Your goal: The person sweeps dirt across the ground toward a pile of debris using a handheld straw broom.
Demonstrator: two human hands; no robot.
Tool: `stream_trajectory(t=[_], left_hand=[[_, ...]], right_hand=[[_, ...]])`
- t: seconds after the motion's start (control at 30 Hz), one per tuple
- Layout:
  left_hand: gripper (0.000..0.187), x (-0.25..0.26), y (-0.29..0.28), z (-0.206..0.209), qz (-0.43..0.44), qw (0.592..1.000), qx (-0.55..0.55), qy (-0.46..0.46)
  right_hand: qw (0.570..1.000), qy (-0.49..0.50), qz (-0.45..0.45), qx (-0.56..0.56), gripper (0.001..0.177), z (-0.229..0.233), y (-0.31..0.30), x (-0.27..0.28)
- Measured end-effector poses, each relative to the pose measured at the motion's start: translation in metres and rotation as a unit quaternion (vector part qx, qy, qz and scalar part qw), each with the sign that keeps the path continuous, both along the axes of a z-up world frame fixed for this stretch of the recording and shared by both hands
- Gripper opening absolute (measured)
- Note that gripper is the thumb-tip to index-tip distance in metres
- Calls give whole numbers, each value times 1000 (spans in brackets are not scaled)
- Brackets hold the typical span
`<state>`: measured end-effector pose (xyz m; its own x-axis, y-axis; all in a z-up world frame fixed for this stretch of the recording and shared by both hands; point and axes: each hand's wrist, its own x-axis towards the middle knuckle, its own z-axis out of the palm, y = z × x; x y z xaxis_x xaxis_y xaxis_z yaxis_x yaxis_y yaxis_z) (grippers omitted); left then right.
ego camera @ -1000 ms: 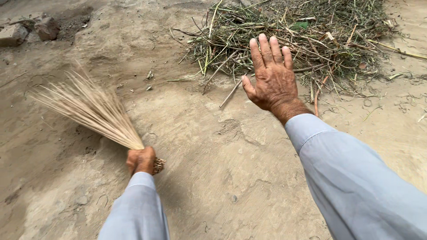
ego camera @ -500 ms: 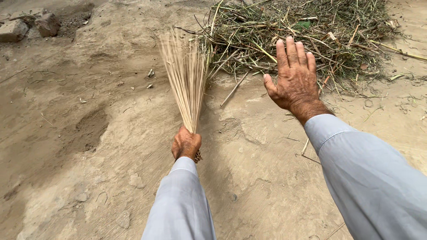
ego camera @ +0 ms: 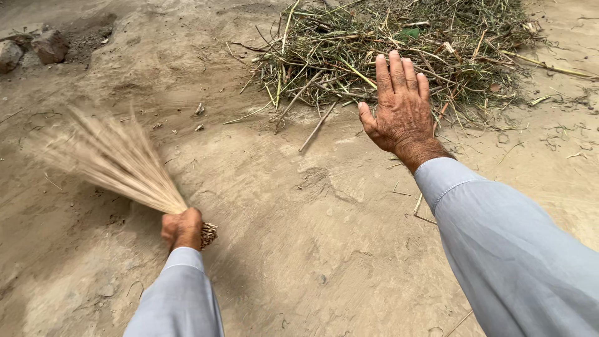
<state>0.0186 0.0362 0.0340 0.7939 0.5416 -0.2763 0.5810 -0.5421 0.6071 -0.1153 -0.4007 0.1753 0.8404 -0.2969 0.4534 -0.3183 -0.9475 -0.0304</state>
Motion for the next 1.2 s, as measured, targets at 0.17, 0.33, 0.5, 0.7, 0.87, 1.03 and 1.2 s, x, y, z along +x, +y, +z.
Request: stream_trajectory(t=[0.17, 0.33, 0.5, 0.7, 0.87, 1.03, 1.2], left_hand=[[38, -16, -12, -14, 15, 998, -67, 2], [30, -52, -72, -39, -128, 991, -30, 7], [30, -74, -140, -53, -254, 965, -26, 50], [37, -64, -163, -34, -261, 958, -87, 86], [44, -54, -112, -29, -218, 975, -22, 47], [41, -38, -42, -19, -181, 981, -70, -11], [50, -13, -6, -22, -101, 993, -20, -59]], right_hand=[[1000, -2, -2, -2, 85, -9, -14, -2], [1000, -1, -16, 26, 85, -12, -18, -7], [1000, 5, -14, 28, 84, -16, -16, -11], [1000, 3, -14, 21, 81, -15, -14, -14], [999, 3, -32, 41, 80, -5, -9, -17], [997, -6, -41, 64, 81, 1, -8, -16], [998, -17, -44, 50, 80, 1, -14, -15]])
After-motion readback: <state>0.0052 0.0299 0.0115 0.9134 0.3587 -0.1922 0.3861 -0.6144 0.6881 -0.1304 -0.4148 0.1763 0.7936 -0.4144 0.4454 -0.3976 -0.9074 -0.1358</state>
